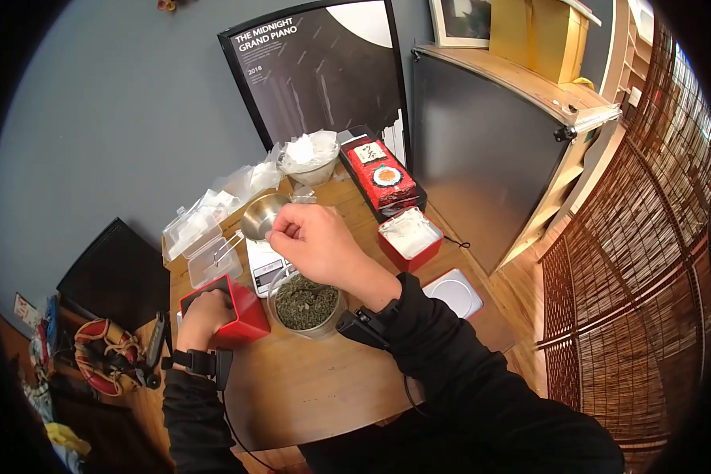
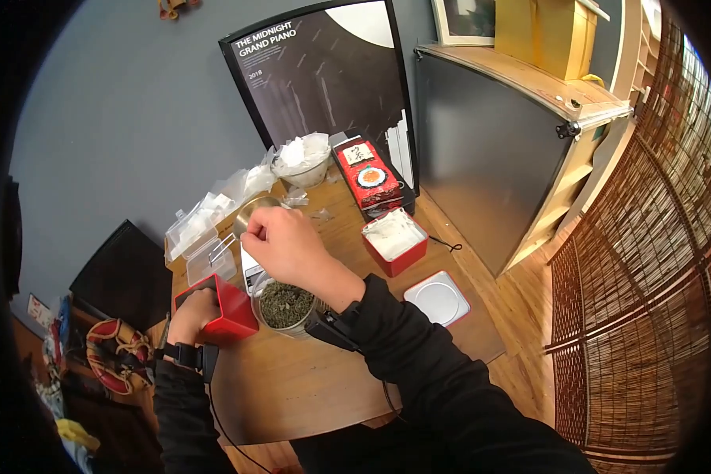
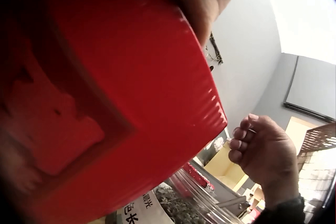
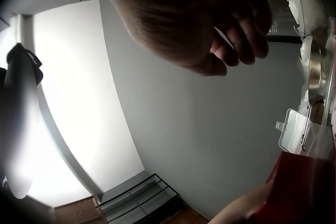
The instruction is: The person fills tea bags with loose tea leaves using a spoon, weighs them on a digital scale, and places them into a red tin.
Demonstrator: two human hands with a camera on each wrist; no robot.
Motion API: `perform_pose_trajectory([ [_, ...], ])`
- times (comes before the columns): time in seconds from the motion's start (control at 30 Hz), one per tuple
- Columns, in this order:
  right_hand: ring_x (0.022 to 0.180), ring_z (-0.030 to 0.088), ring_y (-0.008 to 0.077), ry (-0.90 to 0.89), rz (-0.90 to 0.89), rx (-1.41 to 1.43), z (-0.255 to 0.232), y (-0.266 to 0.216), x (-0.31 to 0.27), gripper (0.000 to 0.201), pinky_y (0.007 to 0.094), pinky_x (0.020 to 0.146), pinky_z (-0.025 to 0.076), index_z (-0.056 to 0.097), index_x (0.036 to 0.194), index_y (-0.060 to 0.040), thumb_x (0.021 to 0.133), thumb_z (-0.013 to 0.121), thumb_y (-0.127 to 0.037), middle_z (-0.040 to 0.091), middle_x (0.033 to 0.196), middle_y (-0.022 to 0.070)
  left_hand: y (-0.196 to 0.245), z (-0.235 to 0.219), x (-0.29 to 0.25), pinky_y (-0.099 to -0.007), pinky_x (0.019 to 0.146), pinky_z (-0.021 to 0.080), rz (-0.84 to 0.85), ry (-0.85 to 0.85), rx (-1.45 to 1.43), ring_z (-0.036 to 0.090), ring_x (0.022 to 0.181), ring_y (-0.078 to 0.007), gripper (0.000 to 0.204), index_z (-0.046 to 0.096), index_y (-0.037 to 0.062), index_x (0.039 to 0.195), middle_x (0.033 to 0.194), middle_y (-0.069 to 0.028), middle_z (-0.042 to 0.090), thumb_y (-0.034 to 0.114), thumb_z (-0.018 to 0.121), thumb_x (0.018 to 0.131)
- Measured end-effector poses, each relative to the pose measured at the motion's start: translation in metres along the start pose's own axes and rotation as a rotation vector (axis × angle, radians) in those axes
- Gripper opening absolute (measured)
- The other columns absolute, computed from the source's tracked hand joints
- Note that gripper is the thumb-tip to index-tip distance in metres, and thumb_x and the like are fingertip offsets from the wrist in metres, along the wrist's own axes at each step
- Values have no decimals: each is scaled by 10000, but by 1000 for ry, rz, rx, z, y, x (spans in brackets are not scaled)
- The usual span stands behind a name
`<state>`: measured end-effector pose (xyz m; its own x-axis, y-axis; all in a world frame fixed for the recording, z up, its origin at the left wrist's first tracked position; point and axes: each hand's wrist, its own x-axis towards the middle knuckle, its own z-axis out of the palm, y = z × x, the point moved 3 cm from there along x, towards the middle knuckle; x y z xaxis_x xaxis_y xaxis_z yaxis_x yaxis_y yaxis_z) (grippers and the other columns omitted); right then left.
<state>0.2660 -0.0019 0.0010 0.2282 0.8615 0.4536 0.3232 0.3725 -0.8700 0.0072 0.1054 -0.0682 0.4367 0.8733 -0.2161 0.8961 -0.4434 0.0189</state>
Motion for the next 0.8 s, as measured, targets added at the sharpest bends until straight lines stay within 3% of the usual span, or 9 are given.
perform_pose_trajectory([
  [0.13, 656, 680, 301, 11, -25, 17, -3, 4, 2, 172, 397, 625, 532, 664, 776, 0, 811, 686, -167, 679, 698, 152, 11, -10, -5, -456, 907, 524, 19, -21, -19, 665, 1028, -393, 343, 752, 43, 1032, 1043, -244, 702, 286, 671, 803],
  [0.2, 633, 651, 118, -25, -37, -60, -4, 7, 4, 163, 288, 599, 515, 684, 844, 29, 848, 699, -133, 691, 699, 87, 4, -5, 2, -450, 906, 526, 36, -43, -16, 669, 1028, -389, 340, 754, 53, 1034, 1049, -239, 704, 288, 673, 803],
  [0.47, 615, 677, 153, -91, -24, -90, -4, 0, 1, 167, 302, 596, 526, 690, 849, 25, 839, 701, -141, 703, 711, 101, 9, -22, -5, -431, 869, 530, -34, -150, -31, 681, 1016, -385, 342, 741, 14, 1023, 1031, -250, 707, 278, 651, 824],
  [0.53, 611, 681, 158, -97, -27, -93, -4, 1, 0, 167, 303, 594, 527, 690, 849, 25, 839, 701, -141, 703, 709, 102, -2, -15, 3, -442, 838, 530, 15, -157, -180, 682, 993, -393, 350, 727, -21, 1010, 1010, -264, 702, 270, 652, 830],
  [0.6, 704, 685, 320, -69, -40, -71, -3, 2, 1, 166, 414, 661, 538, 695, 789, -9, 807, 681, -174, 693, 741, 154, -8, -14, 2, -444, 823, 532, 5, -94, -190, 685, 964, -400, 339, 725, -31, 987, 982, -269, 702, 261, 658, 828],
  [0.73, 715, 685, 329, -95, -11, -87, -3, 1, 0, 171, 420, 671, 540, 696, 790, -10, 810, 682, -179, 695, 749, 154, 14, -48, -27, -430, 776, 547, -74, -18, -201, 700, 863, -396, 280, 726, -46, 922, 886, -268, 701, 207, 694, 804],
  [0.8, 630, 681, 172, -100, -59, -137, -2, 1, 1, 184, 319, 612, 530, 688, 844, 26, 844, 712, -157, 706, 715, 113, 22, -57, -39, -416, 755, 550, -77, 59, -191, 705, 827, -382, 234, 734, -34, 898, 861, -260, 701, 169, 701, 786],
])
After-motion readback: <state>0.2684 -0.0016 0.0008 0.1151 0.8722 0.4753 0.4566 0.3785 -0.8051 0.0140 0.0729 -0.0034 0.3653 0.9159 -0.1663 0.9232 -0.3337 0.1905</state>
